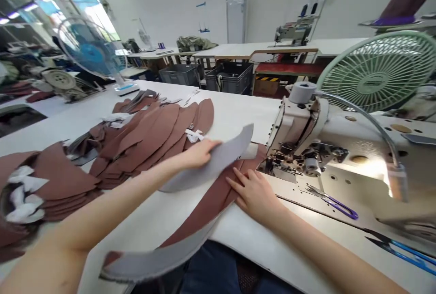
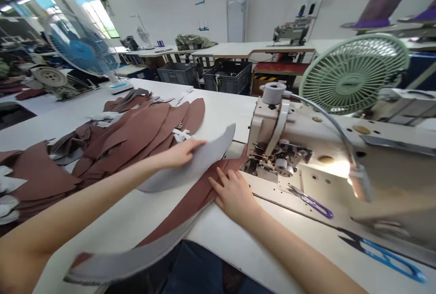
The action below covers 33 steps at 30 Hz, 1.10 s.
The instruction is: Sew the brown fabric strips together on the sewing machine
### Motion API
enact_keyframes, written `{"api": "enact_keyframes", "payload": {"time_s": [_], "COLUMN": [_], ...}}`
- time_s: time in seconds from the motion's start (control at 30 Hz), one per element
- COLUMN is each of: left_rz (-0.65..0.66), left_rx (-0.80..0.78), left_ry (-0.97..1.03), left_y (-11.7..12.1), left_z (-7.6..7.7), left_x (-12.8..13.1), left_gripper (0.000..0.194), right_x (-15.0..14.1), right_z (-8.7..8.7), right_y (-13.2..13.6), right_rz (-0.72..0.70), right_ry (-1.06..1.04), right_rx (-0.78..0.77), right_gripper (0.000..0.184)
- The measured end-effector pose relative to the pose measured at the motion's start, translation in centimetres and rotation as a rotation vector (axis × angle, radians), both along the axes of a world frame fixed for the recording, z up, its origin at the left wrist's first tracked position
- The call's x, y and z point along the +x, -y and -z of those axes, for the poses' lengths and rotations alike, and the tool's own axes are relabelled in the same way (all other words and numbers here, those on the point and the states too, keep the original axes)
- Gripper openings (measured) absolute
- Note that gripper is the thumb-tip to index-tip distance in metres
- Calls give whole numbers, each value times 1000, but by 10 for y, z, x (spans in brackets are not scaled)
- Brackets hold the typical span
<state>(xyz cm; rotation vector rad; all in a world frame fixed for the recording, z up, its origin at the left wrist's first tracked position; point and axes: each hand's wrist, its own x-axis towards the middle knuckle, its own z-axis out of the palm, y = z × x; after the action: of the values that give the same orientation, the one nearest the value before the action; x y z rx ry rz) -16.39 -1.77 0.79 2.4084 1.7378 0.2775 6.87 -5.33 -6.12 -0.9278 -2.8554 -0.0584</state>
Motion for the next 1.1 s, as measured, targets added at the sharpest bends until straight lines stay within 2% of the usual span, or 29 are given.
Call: {"api": "enact_keyframes", "payload": {"time_s": [0.07, 0.17, 0.23, 0.3, 0.4, 0.47, 0.53, 0.63, 0.7, 0.73, 0.8, 0.87, 0.93, 1.0, 1.1], "left_rz": [115, 305, 317, 262, 191, 151, 67, -73, -66, -22, 140, 340, 483, 527, 491], "left_rx": [-68, -177, -188, -176, -216, -247, -215, 11, 212, 288, 344, 296, 206, 88, -44], "left_ry": [-99, -207, -235, -229, -160, -126, -122, -201, -274, -294, -289, -236, -147, -14, 172], "left_y": [-4, 0, -1, -7, -21, -28, -31, -27, -20, -16, -7, 1, 7, 10, 11], "left_z": [22, 39, 43, 41, 26, 6, -18, -45, -46, -40, -17, 13, 41, 59, 66], "left_x": [26, 51, 60, 62, 54, 42, 32, 31, 41, 49, 65, 80, 91, 97, 96], "left_gripper": [70, 79, 71, 60, 41, 33, 30, 26, 16, 15, 15, 14, 15, 15, 33], "right_x": [10, 19, 19, 13, 1, -3, -3, 5, 13, 17, 25, 35, 45, 55, 65], "right_z": [5, 10, 10, 9, 10, 13, 16, 19, 18, 18, 17, 17, 18, 21, 27], "right_y": [7, 11, 10, 5, -1, -4, -5, -5, -2, 1, 7, 14, 21, 26, 30], "right_rz": [-6, -4, 27, 107, 214, 217, 190, 144, 117, 94, 28, -37, -82, -125, -162], "right_ry": [-57, -100, -98, -75, -41, -16, 19, 11, -20, -30, -37, -45, -70, -112, -174], "right_rx": [-31, -85, -101, -79, -34, -4, 35, 44, 20, 1, -48, -99, -139, -163, -165], "right_gripper": [47, 51, 52, 51, 52, 54, 55, 56, 56, 56, 56, 56, 54, 50, 46]}}
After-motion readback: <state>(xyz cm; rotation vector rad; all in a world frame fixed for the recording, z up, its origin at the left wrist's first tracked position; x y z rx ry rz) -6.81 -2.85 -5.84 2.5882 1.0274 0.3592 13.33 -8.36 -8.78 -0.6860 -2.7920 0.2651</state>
